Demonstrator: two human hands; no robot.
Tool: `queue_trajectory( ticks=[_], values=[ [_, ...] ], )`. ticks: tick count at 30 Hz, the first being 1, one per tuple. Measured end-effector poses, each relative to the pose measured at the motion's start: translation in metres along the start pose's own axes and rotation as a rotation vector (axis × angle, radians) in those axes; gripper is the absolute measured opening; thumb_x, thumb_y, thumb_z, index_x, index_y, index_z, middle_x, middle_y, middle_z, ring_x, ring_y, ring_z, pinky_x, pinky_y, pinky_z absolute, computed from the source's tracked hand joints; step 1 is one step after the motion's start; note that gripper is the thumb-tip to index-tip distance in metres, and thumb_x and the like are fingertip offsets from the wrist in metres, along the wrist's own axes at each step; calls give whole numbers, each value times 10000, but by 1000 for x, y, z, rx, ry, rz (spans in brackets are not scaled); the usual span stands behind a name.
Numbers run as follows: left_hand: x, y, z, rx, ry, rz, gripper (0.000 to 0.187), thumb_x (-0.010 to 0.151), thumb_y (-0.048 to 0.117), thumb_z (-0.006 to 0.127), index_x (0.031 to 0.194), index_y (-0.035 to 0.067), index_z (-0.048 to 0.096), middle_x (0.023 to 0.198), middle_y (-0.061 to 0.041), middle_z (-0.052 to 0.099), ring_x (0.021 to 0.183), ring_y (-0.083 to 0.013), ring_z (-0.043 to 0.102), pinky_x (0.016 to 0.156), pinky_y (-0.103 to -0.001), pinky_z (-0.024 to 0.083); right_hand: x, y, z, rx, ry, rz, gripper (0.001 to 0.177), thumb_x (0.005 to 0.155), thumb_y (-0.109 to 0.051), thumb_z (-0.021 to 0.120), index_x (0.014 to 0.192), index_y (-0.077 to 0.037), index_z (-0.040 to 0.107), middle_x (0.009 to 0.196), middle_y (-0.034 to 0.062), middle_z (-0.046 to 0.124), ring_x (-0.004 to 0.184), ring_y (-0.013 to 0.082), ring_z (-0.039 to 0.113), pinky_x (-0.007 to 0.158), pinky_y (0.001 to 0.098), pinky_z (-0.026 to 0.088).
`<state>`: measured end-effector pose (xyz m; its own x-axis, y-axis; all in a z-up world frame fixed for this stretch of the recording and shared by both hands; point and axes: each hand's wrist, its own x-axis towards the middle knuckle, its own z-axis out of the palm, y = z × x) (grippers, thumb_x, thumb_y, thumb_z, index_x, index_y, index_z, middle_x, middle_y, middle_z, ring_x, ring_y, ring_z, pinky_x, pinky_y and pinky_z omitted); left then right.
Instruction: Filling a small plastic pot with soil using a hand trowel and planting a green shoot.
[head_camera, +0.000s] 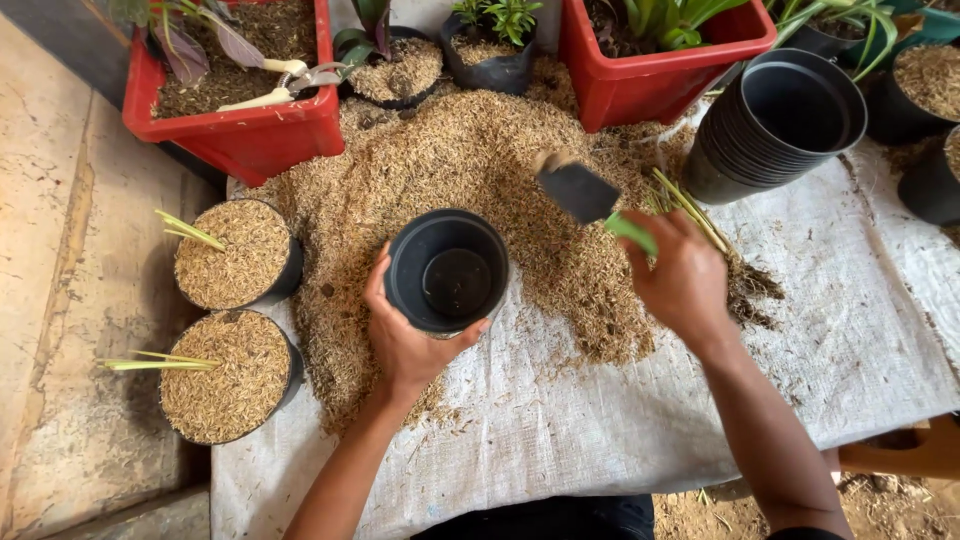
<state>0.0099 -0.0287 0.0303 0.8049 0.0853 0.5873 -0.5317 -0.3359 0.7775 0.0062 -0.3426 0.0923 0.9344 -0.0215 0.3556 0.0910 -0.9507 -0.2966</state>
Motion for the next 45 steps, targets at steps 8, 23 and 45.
queue_trajectory(
  ticks=[8, 23, 45],
  values=[
    [4, 11, 18, 66, -123, -123, 1290, 507, 551, 960, 1440, -33, 288, 1503, -335, 430, 1295, -495, 545, 999, -588, 520, 24, 33, 11, -216, 155, 158, 346, 1024, -57, 656, 1368, -70, 682, 1111, 197, 614, 728, 239, 665, 575, 300, 503],
    [5, -3, 13, -1, -79, -34, 1195, 701, 648, 785, 1487, 4, 156, 1418, -310, 485, 1262, -391, 613, 1060, -477, 588, -76, -3, -89, 34, -197, 136, 336, 1002, -104, 619, 1326, -29, 663, 801, 92, 766, 340, 82, 611, 260, 224, 512],
    [8, -19, 25, -287, -271, -278, 1308, 506, 401, 1018, 1492, -26, 272, 1357, -300, 532, 1294, -475, 544, 1052, -619, 465, -36, -11, 56, 42, -250, 100, 273, 1030, -231, 603, 1239, -83, 700, 785, 139, 730, 434, 167, 611, 391, 248, 476]
  ],
)
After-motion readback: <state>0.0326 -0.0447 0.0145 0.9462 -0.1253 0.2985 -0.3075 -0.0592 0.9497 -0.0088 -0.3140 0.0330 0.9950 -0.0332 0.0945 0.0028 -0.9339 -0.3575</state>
